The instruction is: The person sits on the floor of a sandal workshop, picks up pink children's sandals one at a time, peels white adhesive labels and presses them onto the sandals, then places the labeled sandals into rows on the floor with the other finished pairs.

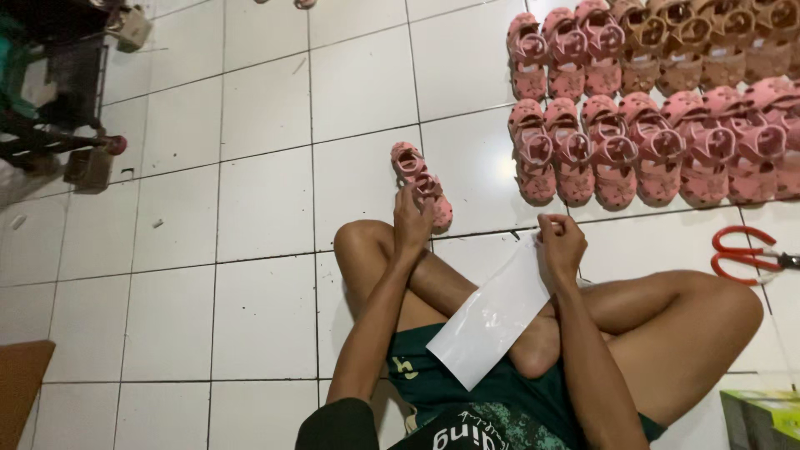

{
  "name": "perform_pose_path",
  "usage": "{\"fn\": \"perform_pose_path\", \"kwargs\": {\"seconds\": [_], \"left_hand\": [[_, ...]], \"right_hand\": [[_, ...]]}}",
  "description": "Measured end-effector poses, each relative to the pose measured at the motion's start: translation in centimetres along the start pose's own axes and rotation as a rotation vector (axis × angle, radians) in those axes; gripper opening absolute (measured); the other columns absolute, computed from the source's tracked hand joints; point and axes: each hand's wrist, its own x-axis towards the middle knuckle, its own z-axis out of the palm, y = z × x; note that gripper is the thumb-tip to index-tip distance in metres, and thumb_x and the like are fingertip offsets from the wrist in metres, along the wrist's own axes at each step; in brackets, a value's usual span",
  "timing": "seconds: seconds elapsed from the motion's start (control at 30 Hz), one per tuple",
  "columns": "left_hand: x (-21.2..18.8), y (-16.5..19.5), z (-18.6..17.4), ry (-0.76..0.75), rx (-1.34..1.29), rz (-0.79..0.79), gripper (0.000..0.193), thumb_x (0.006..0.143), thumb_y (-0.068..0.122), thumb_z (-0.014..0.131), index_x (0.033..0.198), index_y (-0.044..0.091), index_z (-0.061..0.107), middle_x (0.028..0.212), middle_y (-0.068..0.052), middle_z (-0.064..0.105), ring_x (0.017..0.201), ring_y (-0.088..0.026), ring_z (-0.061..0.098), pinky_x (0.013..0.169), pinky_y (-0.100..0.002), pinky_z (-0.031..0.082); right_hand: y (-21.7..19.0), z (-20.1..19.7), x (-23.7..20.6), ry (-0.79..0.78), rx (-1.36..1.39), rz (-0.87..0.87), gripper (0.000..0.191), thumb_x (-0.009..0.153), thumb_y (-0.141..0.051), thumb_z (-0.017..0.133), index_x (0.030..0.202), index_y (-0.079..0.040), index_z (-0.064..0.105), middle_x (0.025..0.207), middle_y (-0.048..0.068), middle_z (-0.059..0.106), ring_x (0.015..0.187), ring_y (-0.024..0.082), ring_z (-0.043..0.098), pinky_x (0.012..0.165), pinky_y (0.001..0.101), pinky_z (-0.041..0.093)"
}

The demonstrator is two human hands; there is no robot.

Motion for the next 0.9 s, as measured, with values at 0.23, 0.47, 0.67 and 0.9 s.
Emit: {"fn": "perform_pose_path", "kwargs": {"seconds": [0.23,0.47,0.67,0.9], "left_hand": [[5.9,1.0,-0.7,-0.017,0.182,-0.186,0.054,0.089,0.021,0.070,0.137,0.007,0.050,0.139,-0.032,0.047,0.105,-0.049,0.062,0.082,-0.052,0.057],[6.1,1.6,0.3,-0.077,0.184,-0.311,0.048,0.090,0.020,0.069,0.132,0.006,0.051,0.122,-0.028,0.060,0.100,-0.050,0.063,0.082,-0.057,0.055],[3.9,1.9,1.5,-0.085,0.078,-0.018,0.035,0.086,0.014,0.069,0.119,0.003,0.060,0.107,-0.025,0.068,0.099,-0.047,0.065,0.085,-0.054,0.054],[2.4,2.3,1.6,-0.149,0.075,-0.047,0.037,0.092,0.017,0.066,0.125,0.002,0.059,0.113,-0.023,0.067,0.099,-0.043,0.066,0.084,-0.051,0.054]], "right_hand": [[1.3,-2.4,-2.2,-0.079,-0.086,0.029,0.026,0.098,-0.021,0.075,0.108,0.002,0.072,0.086,0.008,0.074,0.076,0.011,0.068,0.070,0.0252,0.056],[1.0,-2.9,-3.0,-0.118,-0.024,0.034,0.027,0.097,-0.020,0.074,0.111,0.003,0.072,0.092,0.009,0.075,0.079,0.013,0.070,0.073,0.0254,0.058],[0.1,-2.6,-3.3,-0.123,-0.048,0.058,0.026,0.096,-0.021,0.074,0.110,0.002,0.072,0.089,0.009,0.075,0.078,0.013,0.071,0.071,0.0257,0.058],[0.3,-3.3,-4.2,-0.062,0.088,0.030,0.023,0.098,-0.022,0.072,0.104,0.001,0.071,0.083,0.005,0.070,0.072,0.010,0.067,0.066,0.0242,0.057]]}}
